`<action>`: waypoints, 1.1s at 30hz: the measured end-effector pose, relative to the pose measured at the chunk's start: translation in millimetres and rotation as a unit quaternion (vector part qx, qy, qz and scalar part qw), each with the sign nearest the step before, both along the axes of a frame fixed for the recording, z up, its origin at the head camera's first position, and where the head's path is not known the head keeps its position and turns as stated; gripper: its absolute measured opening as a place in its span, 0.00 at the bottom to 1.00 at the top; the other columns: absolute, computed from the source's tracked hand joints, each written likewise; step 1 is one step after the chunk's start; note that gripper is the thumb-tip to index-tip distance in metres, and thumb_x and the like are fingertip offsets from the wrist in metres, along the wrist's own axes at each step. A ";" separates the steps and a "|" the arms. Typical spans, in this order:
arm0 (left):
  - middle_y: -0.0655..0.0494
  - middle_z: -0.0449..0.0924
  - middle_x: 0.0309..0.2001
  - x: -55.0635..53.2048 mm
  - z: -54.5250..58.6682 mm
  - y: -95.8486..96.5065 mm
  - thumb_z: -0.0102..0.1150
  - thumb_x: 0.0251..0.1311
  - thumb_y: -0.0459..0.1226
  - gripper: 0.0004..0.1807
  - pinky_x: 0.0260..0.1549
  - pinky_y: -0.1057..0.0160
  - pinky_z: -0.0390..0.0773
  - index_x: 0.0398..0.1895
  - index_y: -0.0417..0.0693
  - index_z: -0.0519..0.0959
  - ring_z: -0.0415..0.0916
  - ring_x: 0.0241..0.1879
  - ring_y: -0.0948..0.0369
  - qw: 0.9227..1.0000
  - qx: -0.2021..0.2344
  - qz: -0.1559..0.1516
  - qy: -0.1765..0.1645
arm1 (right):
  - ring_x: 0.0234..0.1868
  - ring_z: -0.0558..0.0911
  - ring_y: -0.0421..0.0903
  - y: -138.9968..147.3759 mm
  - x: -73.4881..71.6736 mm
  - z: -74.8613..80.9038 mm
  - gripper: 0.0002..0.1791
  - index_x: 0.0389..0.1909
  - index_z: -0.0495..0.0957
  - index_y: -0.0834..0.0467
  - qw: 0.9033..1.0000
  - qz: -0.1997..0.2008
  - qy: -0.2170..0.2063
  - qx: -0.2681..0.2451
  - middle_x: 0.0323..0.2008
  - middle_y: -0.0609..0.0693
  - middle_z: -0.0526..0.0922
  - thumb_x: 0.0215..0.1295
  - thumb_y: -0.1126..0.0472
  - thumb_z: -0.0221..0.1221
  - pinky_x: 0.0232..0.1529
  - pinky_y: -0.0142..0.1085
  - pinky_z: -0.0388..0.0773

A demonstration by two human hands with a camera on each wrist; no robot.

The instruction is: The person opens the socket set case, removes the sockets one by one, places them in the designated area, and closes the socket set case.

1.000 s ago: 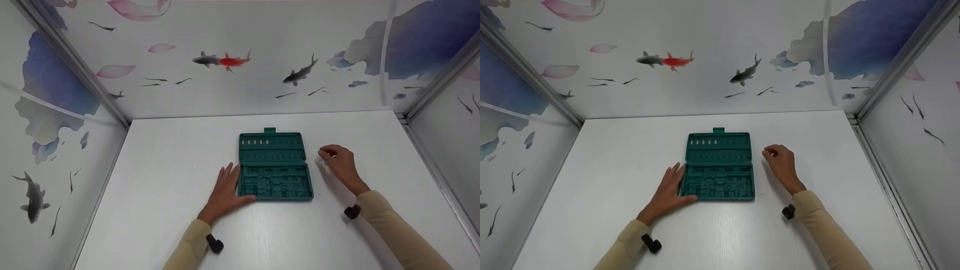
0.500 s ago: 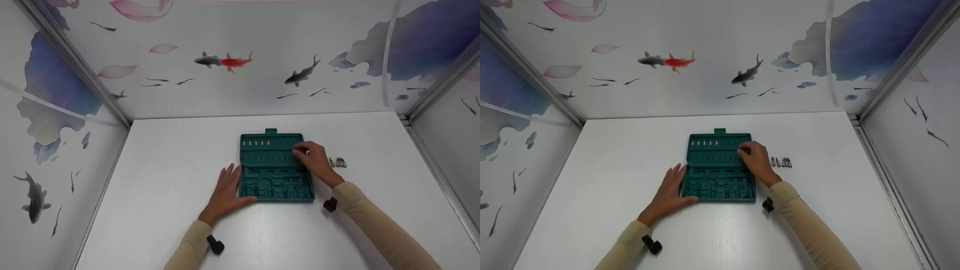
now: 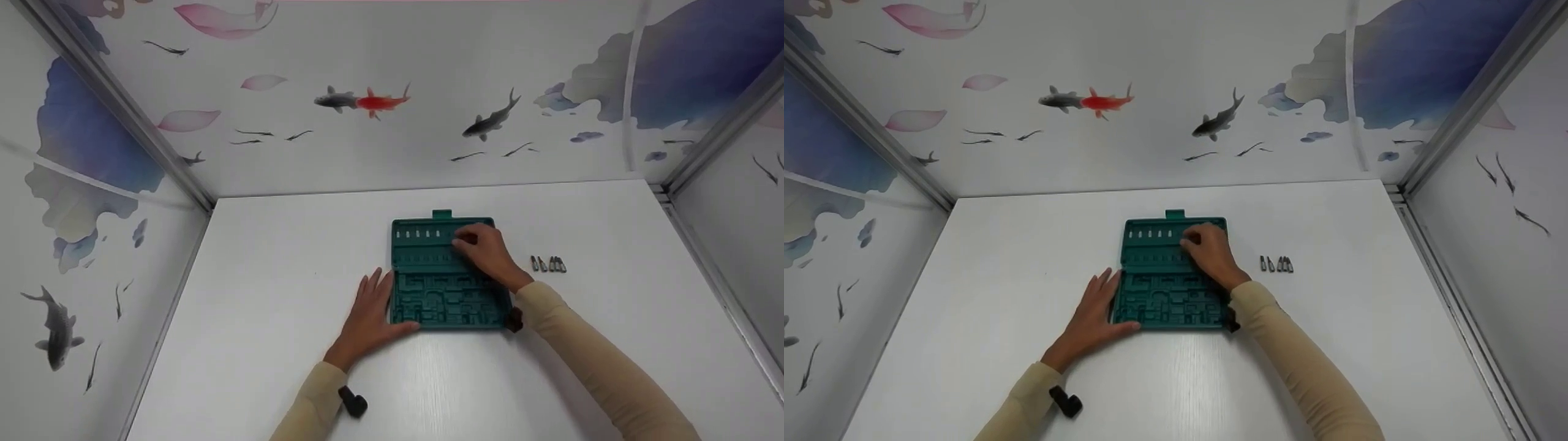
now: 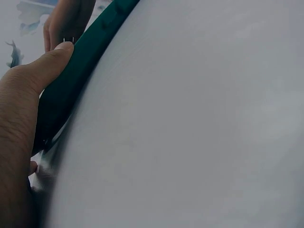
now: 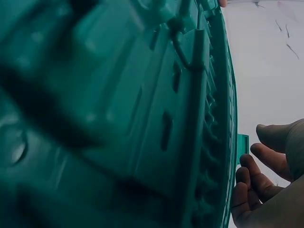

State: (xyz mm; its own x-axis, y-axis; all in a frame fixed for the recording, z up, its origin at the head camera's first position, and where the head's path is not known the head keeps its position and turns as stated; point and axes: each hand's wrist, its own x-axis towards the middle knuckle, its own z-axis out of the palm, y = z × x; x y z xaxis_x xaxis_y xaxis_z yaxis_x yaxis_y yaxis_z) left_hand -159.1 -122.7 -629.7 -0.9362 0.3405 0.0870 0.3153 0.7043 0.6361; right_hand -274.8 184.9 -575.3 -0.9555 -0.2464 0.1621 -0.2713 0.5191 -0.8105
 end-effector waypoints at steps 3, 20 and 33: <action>0.45 0.45 0.90 0.2 -0.6 0.5 0.64 0.59 0.78 0.69 0.86 0.42 0.43 0.92 0.51 0.49 0.37 0.90 0.47 1.000 0.000 0.001 -0.002 | 0.57 0.85 0.60 -6.9 -3.5 -2.9 0.16 0.60 0.86 0.69 1.000 0.001 0.007 0.008 0.56 0.63 0.87 0.78 0.64 0.67 0.61 0.58 0.82; 0.45 0.45 0.90 -1.5 0.2 1.2 0.64 0.60 0.77 0.68 0.86 0.42 0.43 0.92 0.50 0.49 0.38 0.90 0.48 1.000 -0.006 -0.009 -0.009 | 0.57 0.83 0.65 -34.1 -21.7 -12.5 0.14 0.56 0.86 0.72 0.999 0.012 0.044 0.027 0.53 0.68 0.87 0.76 0.69 0.68 0.62 0.62 0.79; 0.44 0.45 0.90 -1.5 0.3 -1.8 0.65 0.61 0.76 0.68 0.86 0.41 0.42 0.92 0.49 0.49 0.39 0.90 0.47 1.000 -0.003 -0.011 -0.001 | 0.55 0.81 0.66 -41.9 -31.9 -15.9 0.18 0.58 0.85 0.74 0.998 0.007 0.047 0.050 0.52 0.69 0.86 0.74 0.67 0.70 0.60 0.62 0.78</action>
